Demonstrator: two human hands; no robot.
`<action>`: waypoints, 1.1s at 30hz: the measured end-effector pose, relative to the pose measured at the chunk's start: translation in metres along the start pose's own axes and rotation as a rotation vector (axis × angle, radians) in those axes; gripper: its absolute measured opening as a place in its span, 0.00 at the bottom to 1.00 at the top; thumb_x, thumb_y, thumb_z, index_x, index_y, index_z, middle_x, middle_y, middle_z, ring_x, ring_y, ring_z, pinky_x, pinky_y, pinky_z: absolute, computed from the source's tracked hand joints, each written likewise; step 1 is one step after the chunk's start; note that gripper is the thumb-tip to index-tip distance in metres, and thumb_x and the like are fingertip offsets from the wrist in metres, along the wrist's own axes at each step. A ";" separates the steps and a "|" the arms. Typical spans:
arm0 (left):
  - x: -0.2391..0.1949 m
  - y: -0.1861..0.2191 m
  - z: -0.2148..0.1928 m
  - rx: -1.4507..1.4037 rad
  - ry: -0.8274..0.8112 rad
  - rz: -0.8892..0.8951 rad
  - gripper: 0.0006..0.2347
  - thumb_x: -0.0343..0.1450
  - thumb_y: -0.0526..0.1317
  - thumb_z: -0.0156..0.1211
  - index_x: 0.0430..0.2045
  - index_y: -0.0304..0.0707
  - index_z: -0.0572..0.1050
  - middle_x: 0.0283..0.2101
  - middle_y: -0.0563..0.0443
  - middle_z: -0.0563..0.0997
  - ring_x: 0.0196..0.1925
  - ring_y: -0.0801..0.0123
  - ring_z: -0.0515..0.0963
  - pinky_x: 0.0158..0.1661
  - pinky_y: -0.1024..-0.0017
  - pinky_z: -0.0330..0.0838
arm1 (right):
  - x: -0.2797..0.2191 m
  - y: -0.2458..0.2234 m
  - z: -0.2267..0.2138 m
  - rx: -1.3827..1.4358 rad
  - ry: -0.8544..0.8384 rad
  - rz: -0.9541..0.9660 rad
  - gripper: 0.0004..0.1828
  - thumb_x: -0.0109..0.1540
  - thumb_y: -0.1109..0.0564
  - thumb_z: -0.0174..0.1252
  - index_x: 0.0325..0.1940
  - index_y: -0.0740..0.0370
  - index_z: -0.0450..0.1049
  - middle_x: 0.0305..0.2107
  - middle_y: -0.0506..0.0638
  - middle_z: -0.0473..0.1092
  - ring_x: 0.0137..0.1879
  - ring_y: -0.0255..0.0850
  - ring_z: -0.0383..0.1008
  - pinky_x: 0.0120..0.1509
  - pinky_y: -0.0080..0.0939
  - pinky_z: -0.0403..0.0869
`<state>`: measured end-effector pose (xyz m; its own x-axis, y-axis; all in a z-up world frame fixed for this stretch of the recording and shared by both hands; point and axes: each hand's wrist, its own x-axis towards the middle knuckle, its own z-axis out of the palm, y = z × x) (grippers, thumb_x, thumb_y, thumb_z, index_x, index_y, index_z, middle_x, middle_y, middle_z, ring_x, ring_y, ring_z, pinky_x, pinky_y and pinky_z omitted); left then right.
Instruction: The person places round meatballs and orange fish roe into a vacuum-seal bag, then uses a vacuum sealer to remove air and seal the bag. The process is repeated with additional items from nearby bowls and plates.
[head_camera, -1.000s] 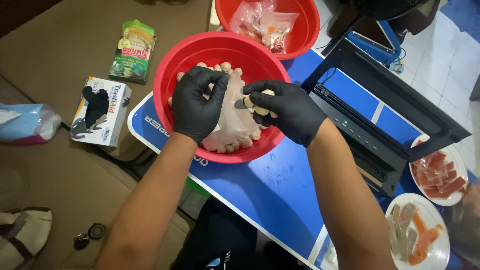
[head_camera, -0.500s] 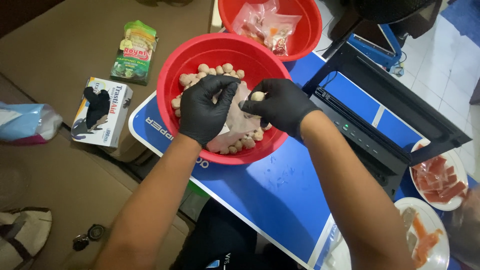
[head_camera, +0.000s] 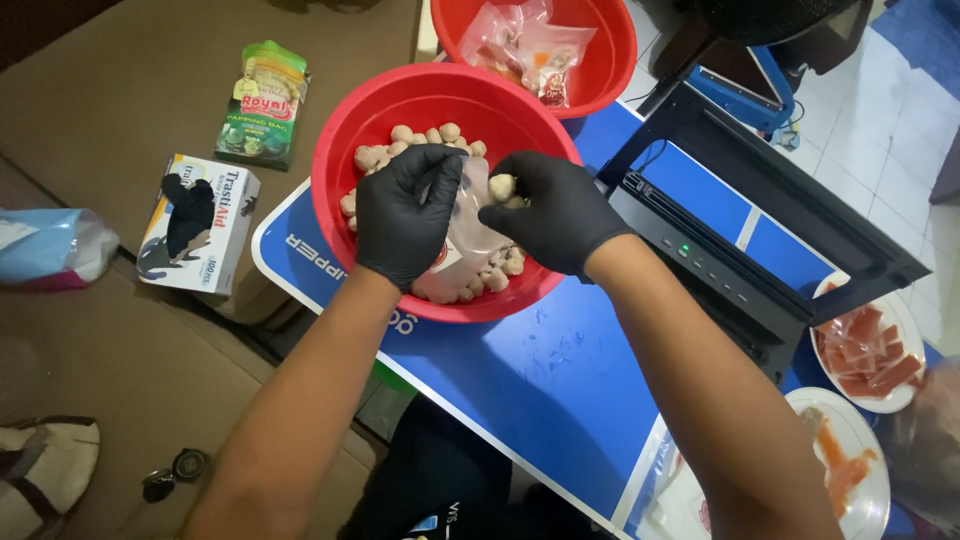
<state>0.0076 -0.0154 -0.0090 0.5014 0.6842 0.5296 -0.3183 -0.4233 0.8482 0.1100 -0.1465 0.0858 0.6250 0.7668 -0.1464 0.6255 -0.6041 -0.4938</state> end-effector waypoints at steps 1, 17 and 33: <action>0.001 0.003 0.000 0.010 -0.010 0.015 0.04 0.75 0.34 0.65 0.40 0.35 0.81 0.38 0.38 0.86 0.48 0.50 0.85 0.49 0.60 0.81 | 0.002 0.002 0.002 0.014 0.013 -0.006 0.22 0.57 0.40 0.68 0.53 0.41 0.76 0.40 0.45 0.78 0.54 0.49 0.79 0.60 0.46 0.74; 0.013 0.020 0.015 0.017 -0.065 -0.010 0.02 0.74 0.38 0.66 0.37 0.45 0.81 0.36 0.47 0.86 0.45 0.57 0.86 0.50 0.63 0.79 | 0.002 0.006 -0.022 -0.016 0.033 -0.119 0.20 0.61 0.47 0.65 0.56 0.49 0.75 0.39 0.57 0.77 0.53 0.61 0.78 0.57 0.58 0.74; 0.004 0.025 0.020 -0.245 0.070 -0.068 0.05 0.70 0.31 0.73 0.35 0.40 0.84 0.34 0.47 0.85 0.41 0.74 0.82 0.54 0.63 0.78 | 0.002 -0.023 -0.047 -0.030 -0.103 0.107 0.17 0.67 0.46 0.59 0.58 0.50 0.80 0.39 0.51 0.79 0.43 0.46 0.82 0.53 0.43 0.76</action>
<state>0.0180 -0.0348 0.0142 0.4743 0.7490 0.4627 -0.4758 -0.2242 0.8505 0.1188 -0.1416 0.1374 0.6384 0.7150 -0.2851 0.5725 -0.6886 -0.4450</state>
